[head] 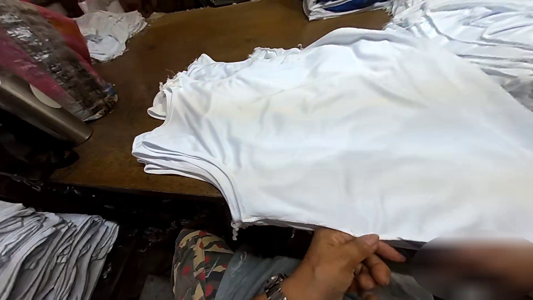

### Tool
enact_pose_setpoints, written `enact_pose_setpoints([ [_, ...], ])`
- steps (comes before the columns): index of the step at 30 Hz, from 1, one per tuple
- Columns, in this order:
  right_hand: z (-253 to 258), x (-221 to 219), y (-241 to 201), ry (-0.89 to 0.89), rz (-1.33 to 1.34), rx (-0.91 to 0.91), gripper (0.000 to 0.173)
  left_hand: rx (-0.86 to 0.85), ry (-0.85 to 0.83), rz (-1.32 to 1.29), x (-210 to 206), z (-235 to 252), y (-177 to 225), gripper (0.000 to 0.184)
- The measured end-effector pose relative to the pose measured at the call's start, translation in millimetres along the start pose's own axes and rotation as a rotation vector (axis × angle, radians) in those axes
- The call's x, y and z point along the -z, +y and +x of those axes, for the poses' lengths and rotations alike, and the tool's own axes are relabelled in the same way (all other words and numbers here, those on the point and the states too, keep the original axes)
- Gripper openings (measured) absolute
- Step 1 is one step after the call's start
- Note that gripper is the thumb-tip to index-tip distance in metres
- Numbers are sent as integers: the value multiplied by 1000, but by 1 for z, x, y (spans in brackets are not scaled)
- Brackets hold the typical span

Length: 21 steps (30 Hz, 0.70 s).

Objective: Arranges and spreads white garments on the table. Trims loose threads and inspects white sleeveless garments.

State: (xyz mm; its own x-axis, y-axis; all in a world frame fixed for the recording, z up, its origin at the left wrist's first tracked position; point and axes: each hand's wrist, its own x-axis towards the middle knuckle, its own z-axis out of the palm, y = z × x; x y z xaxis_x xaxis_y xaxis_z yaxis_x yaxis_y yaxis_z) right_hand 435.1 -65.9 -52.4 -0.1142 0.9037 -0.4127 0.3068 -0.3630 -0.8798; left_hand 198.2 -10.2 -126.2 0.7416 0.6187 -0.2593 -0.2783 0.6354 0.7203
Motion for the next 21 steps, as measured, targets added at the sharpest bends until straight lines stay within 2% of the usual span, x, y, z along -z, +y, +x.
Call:
enact_pose_setpoints([
  [6, 12, -9, 37, -76, -57, 81, 37, -40, -32, 106, 6, -21, -1, 33],
  [15, 23, -23, 34, -97, -65, 146, 36, -36, -80, 90, 11, -26, -6, 35],
  [21, 25, -28, 35, -50, -81, 180, 34, -25, -90, 80, 11, -27, -7, 36],
])
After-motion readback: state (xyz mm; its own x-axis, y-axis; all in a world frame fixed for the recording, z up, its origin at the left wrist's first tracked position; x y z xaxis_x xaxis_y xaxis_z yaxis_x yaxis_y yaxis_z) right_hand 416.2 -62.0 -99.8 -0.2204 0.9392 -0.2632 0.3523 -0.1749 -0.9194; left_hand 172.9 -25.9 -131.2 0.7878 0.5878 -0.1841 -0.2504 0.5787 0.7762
